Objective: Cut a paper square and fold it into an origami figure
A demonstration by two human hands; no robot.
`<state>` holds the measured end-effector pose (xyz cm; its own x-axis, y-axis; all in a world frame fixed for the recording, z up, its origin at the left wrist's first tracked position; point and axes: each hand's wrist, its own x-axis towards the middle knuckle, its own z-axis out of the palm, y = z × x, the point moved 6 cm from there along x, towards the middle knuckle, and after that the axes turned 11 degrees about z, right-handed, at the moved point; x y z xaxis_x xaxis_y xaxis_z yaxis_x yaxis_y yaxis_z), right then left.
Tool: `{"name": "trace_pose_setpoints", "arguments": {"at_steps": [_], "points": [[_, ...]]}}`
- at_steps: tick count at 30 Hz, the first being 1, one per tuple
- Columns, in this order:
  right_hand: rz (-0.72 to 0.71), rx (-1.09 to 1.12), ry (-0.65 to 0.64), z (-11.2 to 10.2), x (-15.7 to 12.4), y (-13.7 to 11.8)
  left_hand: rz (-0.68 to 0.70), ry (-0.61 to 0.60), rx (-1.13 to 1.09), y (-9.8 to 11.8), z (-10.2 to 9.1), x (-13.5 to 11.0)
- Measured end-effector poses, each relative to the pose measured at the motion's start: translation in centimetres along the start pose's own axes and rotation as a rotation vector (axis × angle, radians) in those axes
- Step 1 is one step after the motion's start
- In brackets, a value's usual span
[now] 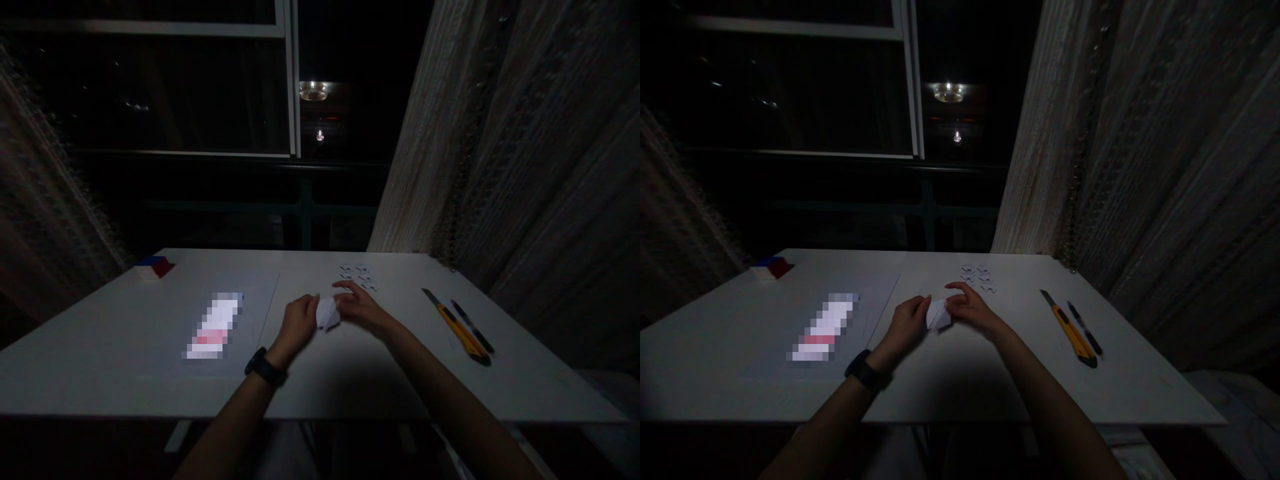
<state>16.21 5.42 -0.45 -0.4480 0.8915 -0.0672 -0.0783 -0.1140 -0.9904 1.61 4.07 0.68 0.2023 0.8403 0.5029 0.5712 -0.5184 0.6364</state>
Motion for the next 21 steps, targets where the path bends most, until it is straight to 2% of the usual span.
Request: {"name": "trace_pose_setpoints", "arguments": {"at_steps": [3,6,11,15,18,21], "points": [[-0.055,-0.042,0.100,0.1,0.2,0.4,-0.066,-0.019,-0.211,-0.9,0.7,0.1],[-0.104,-0.102,0.137,0.0,0.3,0.3,-0.103,-0.072,-0.367,-1.2,1.4,-0.1],[-0.182,-0.273,0.159,-0.1,0.1,-0.5,-0.159,-0.092,-0.465,-0.9,1.5,-0.3],[-0.188,-0.374,0.178,-0.1,0.1,-0.5,-0.258,-0.082,-0.513,-0.9,1.3,-0.4],[-0.219,-0.435,0.140,0.2,0.0,-0.7,-0.343,-0.074,-0.563,-1.2,1.2,-0.7],[-0.253,-0.466,0.043,1.0,-0.3,-1.0,-0.389,-0.035,-0.673,-1.4,1.1,-0.8]]}}
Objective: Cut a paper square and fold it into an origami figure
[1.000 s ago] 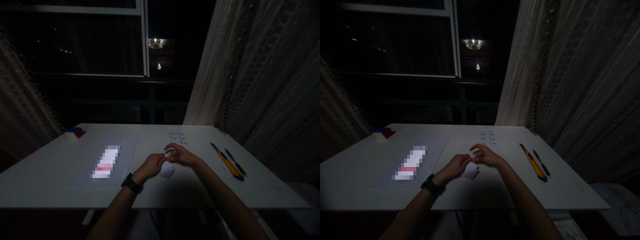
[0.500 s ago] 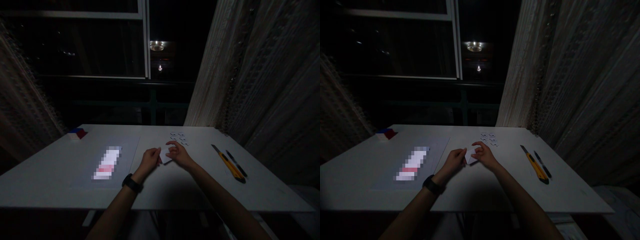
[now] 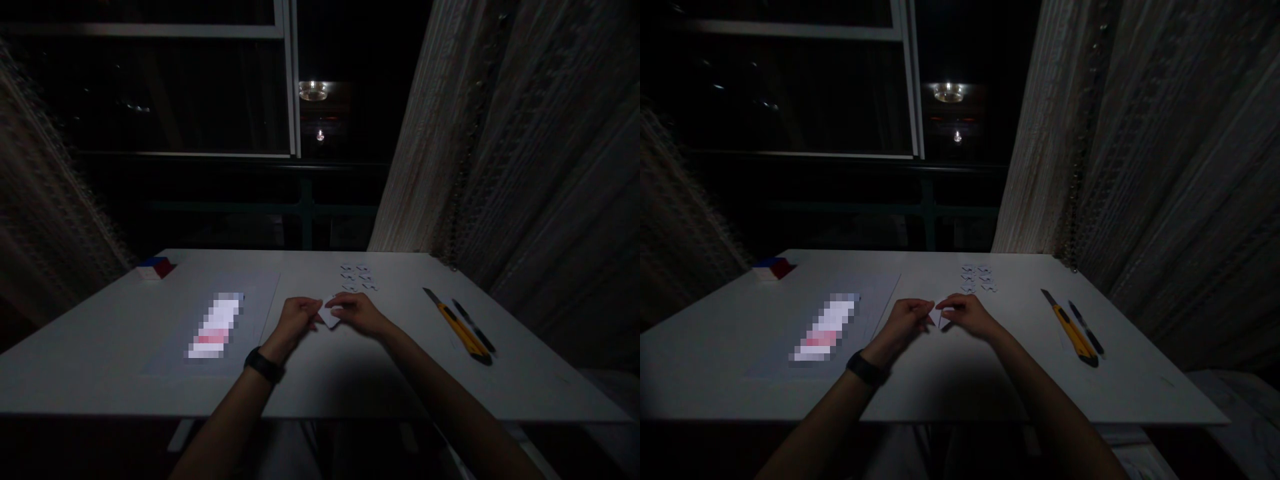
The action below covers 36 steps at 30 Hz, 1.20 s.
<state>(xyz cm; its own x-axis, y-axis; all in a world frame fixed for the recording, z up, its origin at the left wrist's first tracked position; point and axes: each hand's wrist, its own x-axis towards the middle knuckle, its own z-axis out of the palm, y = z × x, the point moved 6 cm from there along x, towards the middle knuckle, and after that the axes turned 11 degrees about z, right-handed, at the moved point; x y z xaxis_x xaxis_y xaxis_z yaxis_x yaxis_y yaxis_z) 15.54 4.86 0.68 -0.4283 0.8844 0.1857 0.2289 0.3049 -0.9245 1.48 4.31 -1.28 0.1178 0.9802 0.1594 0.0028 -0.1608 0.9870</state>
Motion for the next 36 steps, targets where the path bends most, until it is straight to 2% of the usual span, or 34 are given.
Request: {"name": "trace_pose_setpoints", "arguments": {"at_steps": [4,11,15,21,28,36], "points": [[0.007,0.045,-0.050,0.3,-0.2,-0.2,-0.027,0.004,-0.107,-0.2,-0.2,0.0],[0.063,0.135,-0.084,0.7,0.0,0.8,-0.039,-0.019,-0.111,-0.4,0.1,0.0],[0.033,0.107,-0.080,1.0,0.0,0.9,-0.045,-0.032,-0.100,-0.9,0.3,0.1],[0.098,0.117,-0.027,0.7,0.0,1.4,-0.072,-0.111,-0.170,-1.2,0.8,0.0],[0.067,0.148,-0.176,1.1,-0.1,0.9,-0.073,-0.181,-0.191,-0.5,1.1,-0.3],[0.092,0.159,-0.139,0.8,-0.1,0.9,-0.063,-0.168,-0.208,-0.5,1.1,-0.2]]}}
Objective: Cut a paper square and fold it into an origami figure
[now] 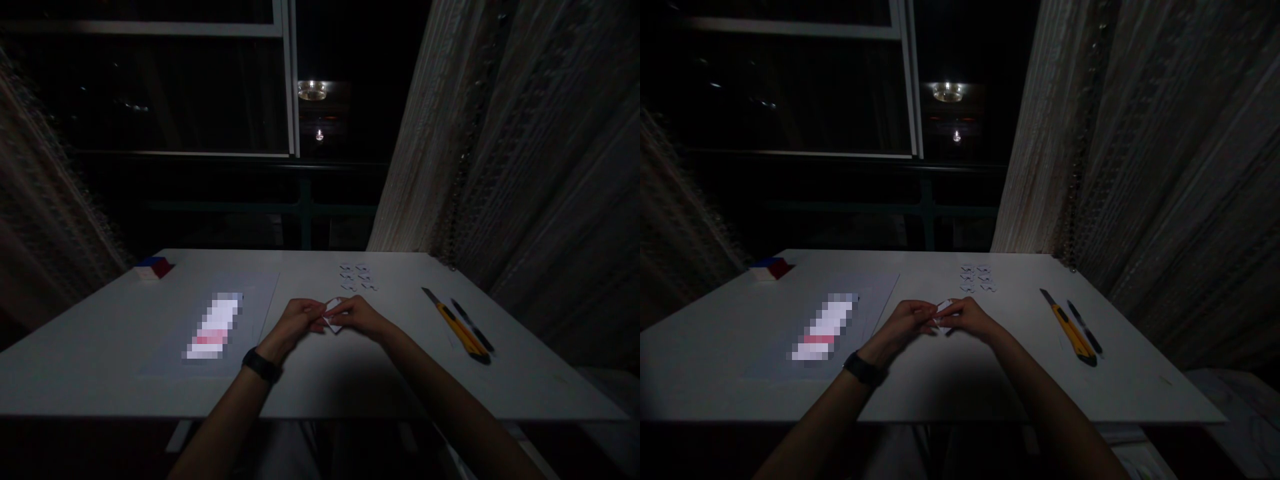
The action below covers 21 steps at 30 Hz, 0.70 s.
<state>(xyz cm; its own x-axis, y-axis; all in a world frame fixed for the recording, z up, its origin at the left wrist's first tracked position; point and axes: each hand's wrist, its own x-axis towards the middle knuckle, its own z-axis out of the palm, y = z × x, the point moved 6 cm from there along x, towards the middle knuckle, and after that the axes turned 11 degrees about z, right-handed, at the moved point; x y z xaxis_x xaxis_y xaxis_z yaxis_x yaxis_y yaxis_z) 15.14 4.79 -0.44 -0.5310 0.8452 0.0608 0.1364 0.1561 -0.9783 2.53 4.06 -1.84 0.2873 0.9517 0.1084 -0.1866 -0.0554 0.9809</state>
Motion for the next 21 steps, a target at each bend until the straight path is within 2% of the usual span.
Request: {"name": "trace_pose_setpoints", "arguments": {"at_steps": [16,21], "points": [[-0.039,-0.106,-0.055,0.45,-0.04,-0.26,0.046,0.017,0.182,0.37,0.17,-0.07],[-0.045,-0.173,-0.021,0.33,-0.13,-0.48,0.072,0.007,0.218,0.85,0.62,-0.20]]}}
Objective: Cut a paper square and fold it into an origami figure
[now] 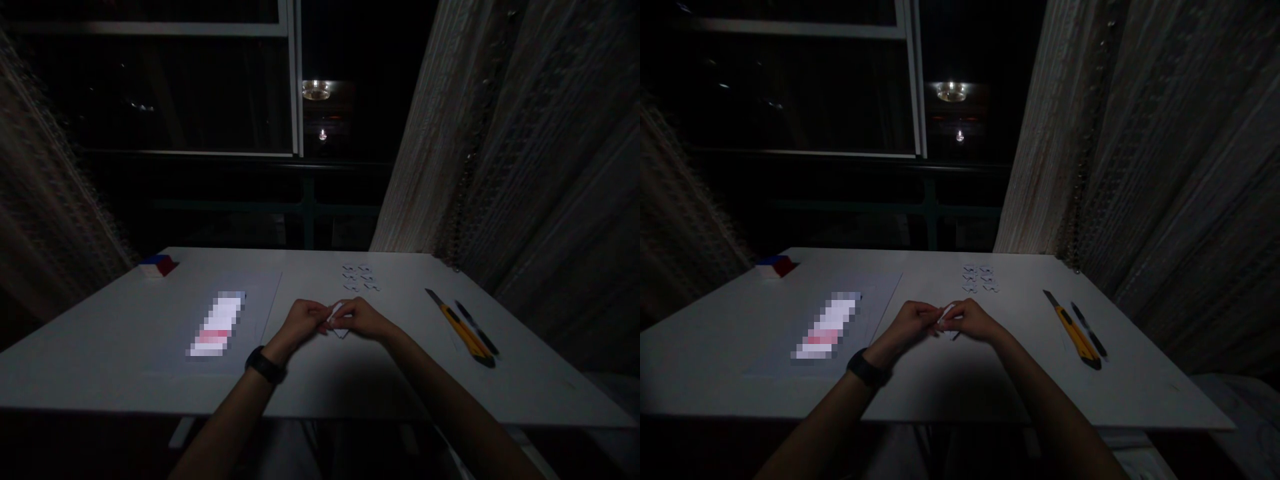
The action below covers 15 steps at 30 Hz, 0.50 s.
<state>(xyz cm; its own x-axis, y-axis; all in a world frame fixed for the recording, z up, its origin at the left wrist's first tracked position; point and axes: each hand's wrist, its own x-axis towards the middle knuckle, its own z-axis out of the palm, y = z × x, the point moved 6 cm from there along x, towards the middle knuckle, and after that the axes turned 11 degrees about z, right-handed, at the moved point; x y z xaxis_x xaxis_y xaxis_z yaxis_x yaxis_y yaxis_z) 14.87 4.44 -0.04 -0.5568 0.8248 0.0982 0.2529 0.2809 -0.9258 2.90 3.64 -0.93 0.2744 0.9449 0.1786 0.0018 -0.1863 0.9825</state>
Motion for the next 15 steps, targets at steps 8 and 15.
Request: {"name": "trace_pose_setpoints", "arguments": {"at_steps": [8,15], "points": [[0.025,-0.025,0.085,-0.4,0.2,0.8,0.036,-0.014,-0.023,-0.2,0.1,0.1],[0.006,-0.079,0.213,-0.6,0.4,1.1,0.163,0.034,-0.032,-0.4,-0.1,0.5]]}}
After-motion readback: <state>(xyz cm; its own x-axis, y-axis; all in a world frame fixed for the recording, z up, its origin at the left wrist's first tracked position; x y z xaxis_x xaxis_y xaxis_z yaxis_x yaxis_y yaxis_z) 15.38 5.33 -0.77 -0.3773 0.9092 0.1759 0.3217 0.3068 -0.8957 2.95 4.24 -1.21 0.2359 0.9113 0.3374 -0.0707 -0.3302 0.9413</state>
